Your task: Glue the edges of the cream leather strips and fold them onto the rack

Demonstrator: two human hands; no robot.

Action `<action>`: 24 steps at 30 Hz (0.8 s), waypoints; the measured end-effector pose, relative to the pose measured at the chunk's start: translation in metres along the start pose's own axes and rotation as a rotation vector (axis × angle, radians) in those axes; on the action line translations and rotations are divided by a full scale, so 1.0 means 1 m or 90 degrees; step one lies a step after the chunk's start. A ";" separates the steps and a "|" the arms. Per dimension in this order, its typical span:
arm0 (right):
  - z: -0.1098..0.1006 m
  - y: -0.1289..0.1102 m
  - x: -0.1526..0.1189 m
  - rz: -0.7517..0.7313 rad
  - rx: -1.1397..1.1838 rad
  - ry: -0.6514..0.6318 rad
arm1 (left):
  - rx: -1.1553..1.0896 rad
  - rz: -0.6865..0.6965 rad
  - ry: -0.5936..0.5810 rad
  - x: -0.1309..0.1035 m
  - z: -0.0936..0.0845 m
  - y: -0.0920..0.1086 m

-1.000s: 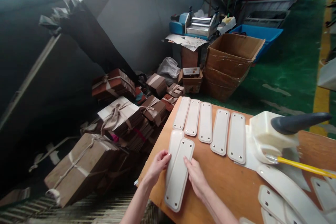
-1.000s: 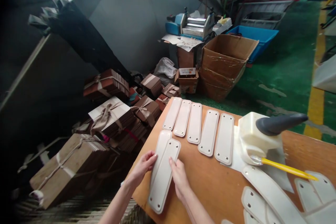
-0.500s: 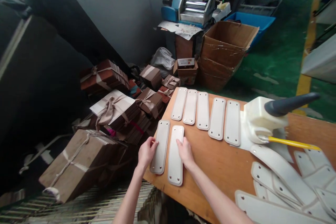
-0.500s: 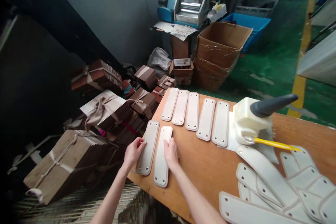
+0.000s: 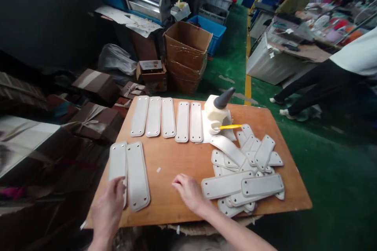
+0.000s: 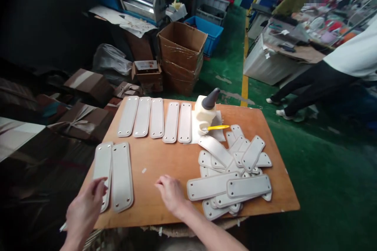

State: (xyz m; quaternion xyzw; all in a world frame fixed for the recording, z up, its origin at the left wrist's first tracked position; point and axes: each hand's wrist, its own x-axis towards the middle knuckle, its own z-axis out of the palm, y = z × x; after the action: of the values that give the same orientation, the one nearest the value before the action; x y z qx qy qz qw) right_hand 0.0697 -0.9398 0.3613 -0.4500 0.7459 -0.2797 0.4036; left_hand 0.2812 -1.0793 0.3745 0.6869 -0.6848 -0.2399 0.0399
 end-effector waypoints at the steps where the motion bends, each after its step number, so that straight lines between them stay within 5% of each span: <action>1: -0.023 0.018 -0.020 0.014 -0.014 0.018 | -0.056 0.011 -0.046 -0.013 0.012 0.011; 6: -0.147 0.116 -0.113 0.092 -0.154 0.135 | -0.167 0.163 -0.285 -0.091 0.087 0.087; 10: -0.217 0.180 -0.153 0.097 -0.307 0.190 | -0.102 0.319 -0.281 -0.143 0.125 0.156; 14: -0.238 0.210 -0.155 0.065 -0.453 0.172 | 0.033 0.508 -0.225 -0.163 0.142 0.214; 17: -0.238 0.212 -0.152 0.044 -0.501 0.159 | 0.168 0.530 -0.250 -0.163 0.150 0.238; 20: -0.241 0.212 -0.158 0.011 -0.517 0.127 | 0.192 0.508 -0.250 -0.161 0.152 0.244; 24: -0.248 0.222 -0.168 -0.018 -0.500 0.118 | 0.023 0.439 -0.327 -0.166 0.146 0.231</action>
State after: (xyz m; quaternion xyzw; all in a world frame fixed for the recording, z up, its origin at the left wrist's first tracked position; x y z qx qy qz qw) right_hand -0.1957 -0.6784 0.3747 -0.5533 0.8229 -0.0185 0.1280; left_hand 0.0212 -0.8935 0.3797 0.3361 -0.8661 -0.3642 -0.0660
